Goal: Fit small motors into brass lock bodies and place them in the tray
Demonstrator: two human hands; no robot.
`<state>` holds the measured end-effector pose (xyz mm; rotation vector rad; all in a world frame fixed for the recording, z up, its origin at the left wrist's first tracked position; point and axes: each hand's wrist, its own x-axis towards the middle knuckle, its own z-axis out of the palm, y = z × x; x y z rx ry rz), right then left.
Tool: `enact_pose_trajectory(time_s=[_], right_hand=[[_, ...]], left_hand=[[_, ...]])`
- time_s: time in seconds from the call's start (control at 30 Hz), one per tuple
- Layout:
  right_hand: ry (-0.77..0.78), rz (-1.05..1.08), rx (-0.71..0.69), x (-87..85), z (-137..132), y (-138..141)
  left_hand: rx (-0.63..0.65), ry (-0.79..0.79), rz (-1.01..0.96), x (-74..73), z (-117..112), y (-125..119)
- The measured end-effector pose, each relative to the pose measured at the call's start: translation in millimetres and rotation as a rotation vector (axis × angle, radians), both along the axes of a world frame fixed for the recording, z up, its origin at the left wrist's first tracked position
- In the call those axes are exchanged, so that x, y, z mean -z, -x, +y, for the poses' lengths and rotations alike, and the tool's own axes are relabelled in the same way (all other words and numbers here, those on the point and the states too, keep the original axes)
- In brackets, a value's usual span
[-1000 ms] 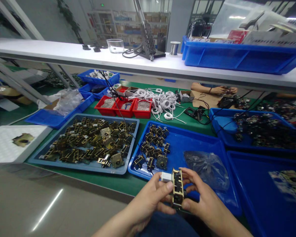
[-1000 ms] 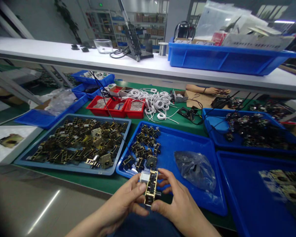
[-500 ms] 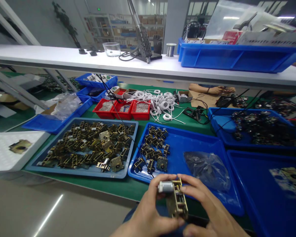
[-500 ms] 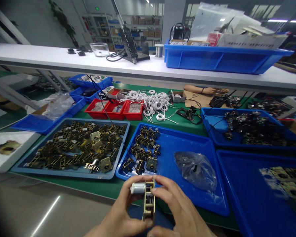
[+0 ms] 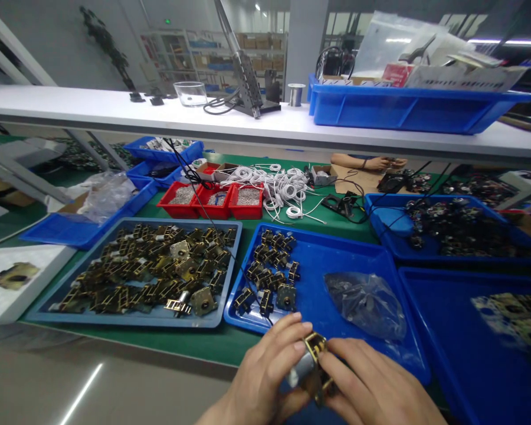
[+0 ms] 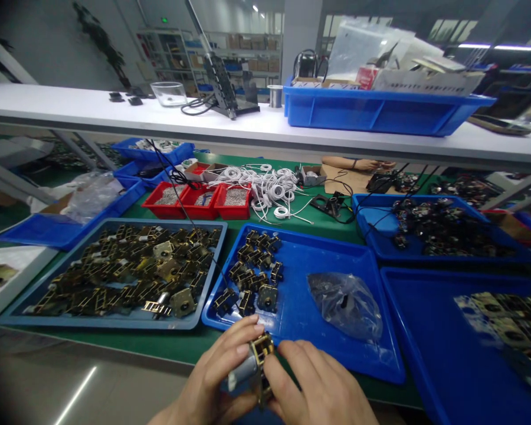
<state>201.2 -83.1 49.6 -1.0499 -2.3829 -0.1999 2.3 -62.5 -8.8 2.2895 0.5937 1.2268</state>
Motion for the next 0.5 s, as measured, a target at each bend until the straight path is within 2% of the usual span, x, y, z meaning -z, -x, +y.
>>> enact_pose_trajectory(time_s=[0.23, 0.33, 0.4, 0.43, 0.5], right_hand=[[0.041, 0.054, 0.012, 10.9, 0.6, 8.9], [0.122, 0.075, -0.008, 13.2, -1.4, 10.2], [0.345, 0.157, -0.043, 16.6, 2.5, -0.1], [0.504, 0.224, 0.004, 20.6, 6.9, -10.7], [0.784, 0.344, 0.253, 35.9, 19.9, -42.6]], left_hand=[[-0.020, -0.108, 0.018, 7.4, 3.3, 4.3], [-0.010, -0.037, -0.014, 16.9, 2.0, 5.6], [-0.051, 0.153, -0.082, 23.6, -1.7, 4.1], [-0.103, 0.305, -0.157, 26.3, -4.1, 2.8], [-0.232, 0.710, -0.327, 29.1, -8.1, 0.1]])
